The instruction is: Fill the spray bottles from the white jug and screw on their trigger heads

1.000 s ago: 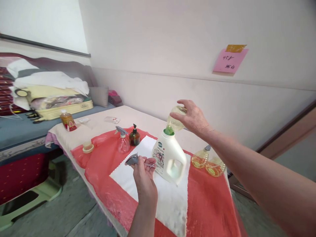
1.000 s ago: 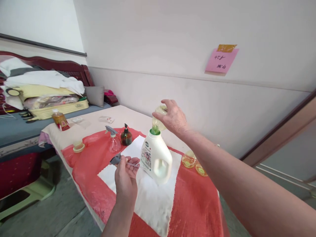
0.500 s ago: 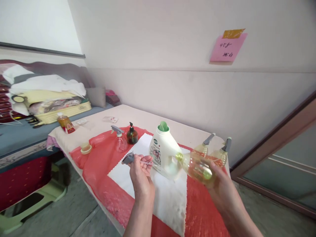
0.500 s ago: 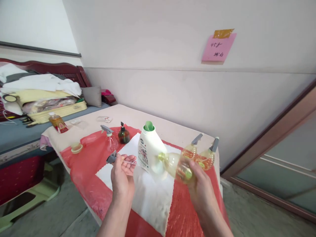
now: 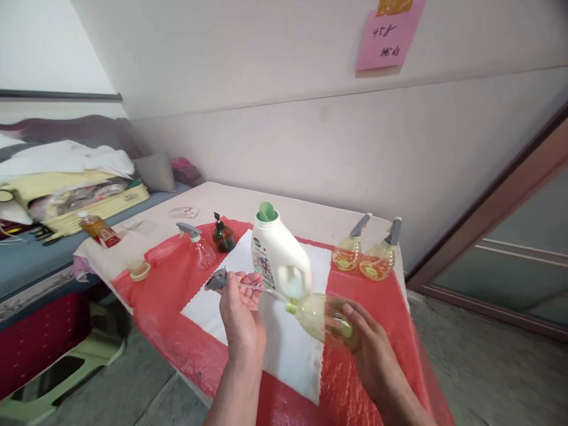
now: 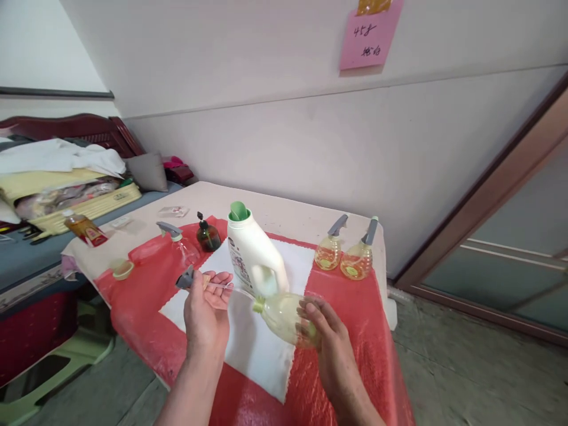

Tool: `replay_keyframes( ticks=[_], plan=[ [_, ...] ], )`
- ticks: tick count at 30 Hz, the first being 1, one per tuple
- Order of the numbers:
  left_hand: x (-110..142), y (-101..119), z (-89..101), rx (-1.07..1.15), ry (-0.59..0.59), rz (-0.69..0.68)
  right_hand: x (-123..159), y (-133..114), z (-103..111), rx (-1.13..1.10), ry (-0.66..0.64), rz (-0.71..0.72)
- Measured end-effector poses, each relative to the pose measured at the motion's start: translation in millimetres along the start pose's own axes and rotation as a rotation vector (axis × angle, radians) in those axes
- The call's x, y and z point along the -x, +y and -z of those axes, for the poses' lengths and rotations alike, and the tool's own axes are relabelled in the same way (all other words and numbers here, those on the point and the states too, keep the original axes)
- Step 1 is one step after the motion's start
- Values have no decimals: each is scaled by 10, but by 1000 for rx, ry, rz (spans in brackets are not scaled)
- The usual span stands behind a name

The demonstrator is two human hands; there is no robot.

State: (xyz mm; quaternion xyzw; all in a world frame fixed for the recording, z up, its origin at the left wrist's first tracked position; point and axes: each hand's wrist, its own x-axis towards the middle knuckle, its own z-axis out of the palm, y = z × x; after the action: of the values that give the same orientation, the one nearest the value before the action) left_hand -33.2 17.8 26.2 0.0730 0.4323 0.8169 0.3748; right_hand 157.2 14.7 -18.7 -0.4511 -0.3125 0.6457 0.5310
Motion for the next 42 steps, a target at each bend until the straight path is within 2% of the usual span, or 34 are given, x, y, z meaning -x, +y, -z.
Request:
replay_keyframes(
  ticks=[5,8,14,19,22,29,33,35,38,40,42],
  plan=[
    [284,-202,-77,-95,-219,153,144,111,-173,-60,-71,53],
    [405,-279,-119,-118,-259,238,200,170,-178,-36,-61,132],
    [481,-317,-149,-136,-312,241,254,82,-119,115,53,288],
    [535,-380,-150,-193,-335,175,278,31,-127,136,134,317],
    [550,-395,-153,-218,-329,139,287,96,-145,68,123,252],
    [528,-387,-125,-245,-352,112,284,194,-200,-305,-22,-87],
    [511,-404,-84,-336,-305,39,294,188,-204,-341,-64,-280],
    [483,-383,-74,-327,-249,7,315,178,-199,-310,-131,-268],
    [409,-302,-76,-271,-178,19,353,162,-198,-141,-271,-142],
    [363,-235,-83,-242,-166,61,370,168,-206,-13,-266,-38],
    [344,-181,-92,-240,-219,118,372,193,-213,2,-227,-9]
  ],
)
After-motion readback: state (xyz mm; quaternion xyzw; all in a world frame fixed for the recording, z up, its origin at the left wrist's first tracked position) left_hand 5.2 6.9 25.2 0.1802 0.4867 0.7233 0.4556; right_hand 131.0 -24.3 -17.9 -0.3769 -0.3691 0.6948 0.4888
